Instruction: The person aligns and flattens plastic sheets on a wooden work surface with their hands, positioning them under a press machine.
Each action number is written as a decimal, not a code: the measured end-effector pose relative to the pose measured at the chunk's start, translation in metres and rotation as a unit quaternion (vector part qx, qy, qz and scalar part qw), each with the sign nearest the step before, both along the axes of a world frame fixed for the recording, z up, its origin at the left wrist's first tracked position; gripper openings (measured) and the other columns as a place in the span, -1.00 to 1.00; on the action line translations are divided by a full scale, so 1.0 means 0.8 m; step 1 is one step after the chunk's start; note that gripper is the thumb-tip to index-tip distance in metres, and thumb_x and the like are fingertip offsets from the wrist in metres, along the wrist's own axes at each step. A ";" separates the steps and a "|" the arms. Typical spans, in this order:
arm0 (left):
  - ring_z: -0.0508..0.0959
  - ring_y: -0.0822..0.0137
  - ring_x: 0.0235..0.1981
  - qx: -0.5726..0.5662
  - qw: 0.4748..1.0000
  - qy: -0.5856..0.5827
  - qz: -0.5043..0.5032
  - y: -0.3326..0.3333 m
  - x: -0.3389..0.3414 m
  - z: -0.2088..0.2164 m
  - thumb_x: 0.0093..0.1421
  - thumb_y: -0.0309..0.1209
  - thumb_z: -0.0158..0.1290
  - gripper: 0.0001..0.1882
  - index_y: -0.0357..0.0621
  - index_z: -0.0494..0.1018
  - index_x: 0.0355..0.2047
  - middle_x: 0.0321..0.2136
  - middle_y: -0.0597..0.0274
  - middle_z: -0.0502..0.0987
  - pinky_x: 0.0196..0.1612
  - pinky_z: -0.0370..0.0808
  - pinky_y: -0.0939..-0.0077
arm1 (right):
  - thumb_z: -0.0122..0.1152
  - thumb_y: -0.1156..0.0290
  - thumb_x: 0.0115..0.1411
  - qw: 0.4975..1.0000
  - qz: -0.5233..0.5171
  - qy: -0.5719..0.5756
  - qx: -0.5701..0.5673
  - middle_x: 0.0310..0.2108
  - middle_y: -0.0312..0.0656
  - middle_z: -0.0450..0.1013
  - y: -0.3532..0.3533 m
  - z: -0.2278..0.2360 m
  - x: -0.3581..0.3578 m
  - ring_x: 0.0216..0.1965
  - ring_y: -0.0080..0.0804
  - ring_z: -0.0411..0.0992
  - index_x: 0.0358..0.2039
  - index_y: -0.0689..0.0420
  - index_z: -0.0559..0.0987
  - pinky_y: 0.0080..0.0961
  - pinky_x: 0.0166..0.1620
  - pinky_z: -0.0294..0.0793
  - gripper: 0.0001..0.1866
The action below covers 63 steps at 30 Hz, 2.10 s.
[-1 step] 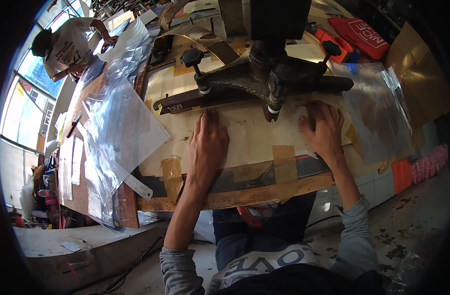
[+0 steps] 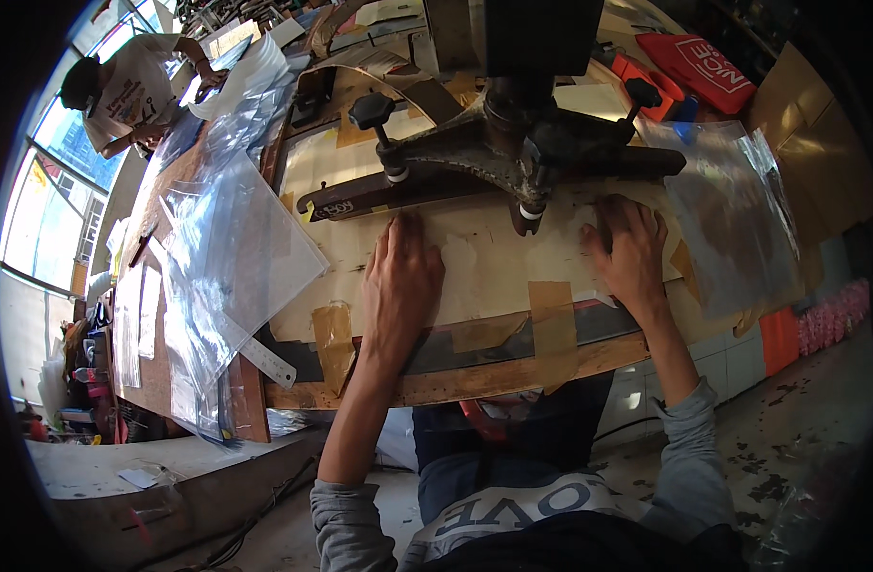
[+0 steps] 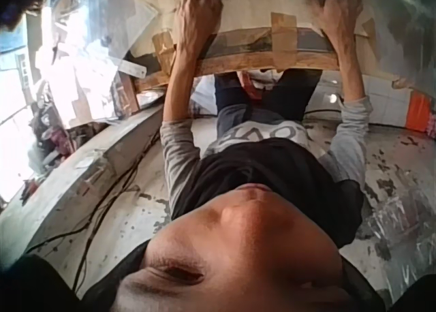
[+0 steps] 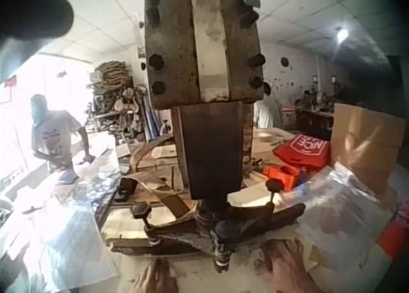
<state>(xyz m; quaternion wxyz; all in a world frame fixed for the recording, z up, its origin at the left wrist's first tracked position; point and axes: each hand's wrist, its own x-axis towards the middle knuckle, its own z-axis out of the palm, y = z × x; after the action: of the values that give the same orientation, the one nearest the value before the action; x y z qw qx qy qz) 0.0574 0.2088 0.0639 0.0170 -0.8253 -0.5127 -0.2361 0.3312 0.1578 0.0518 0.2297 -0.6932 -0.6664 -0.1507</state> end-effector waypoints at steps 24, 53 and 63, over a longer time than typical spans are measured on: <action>0.38 -0.02 0.06 -0.024 1.000 -0.001 -0.019 -0.004 -0.005 -0.001 0.16 -0.35 -0.07 -0.52 -0.49 0.29 0.00 0.03 -0.25 0.34 0.14 0.31 0.25 | 0.22 0.38 0.01 0.998 0.019 0.008 0.053 -0.20 -0.23 0.48 0.000 -0.002 0.001 -0.14 -0.29 0.38 -0.30 0.21 0.57 -0.21 0.09 0.15 -0.76; 0.40 -0.05 0.03 -0.029 0.999 -0.014 -0.019 -0.005 -0.003 0.001 0.16 -0.39 -0.08 -0.55 -0.50 0.31 -0.02 0.01 -0.28 0.34 0.05 0.40 0.29 | 0.17 0.40 0.00 0.997 0.025 0.019 0.069 -0.23 -0.30 0.49 0.005 -0.006 0.006 -0.16 -0.31 0.36 -0.35 0.13 0.58 -0.27 -0.01 0.26 -0.83; 0.38 -0.06 0.05 -0.034 0.999 -0.017 -0.018 -0.005 -0.003 0.000 0.16 -0.39 -0.07 -0.55 -0.51 0.30 -0.01 0.01 -0.30 0.34 0.06 0.40 0.29 | 0.16 0.43 0.00 0.997 0.026 0.020 0.074 -0.23 -0.31 0.50 0.007 -0.007 0.007 -0.17 -0.32 0.37 -0.35 0.13 0.58 -0.30 -0.07 0.29 -0.83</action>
<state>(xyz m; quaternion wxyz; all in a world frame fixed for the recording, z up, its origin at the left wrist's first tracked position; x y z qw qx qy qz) 0.0551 0.2050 0.0641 -0.0236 -0.8304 -0.5056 -0.2329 0.3364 0.1633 0.0462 0.2974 -0.6597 -0.6662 -0.1804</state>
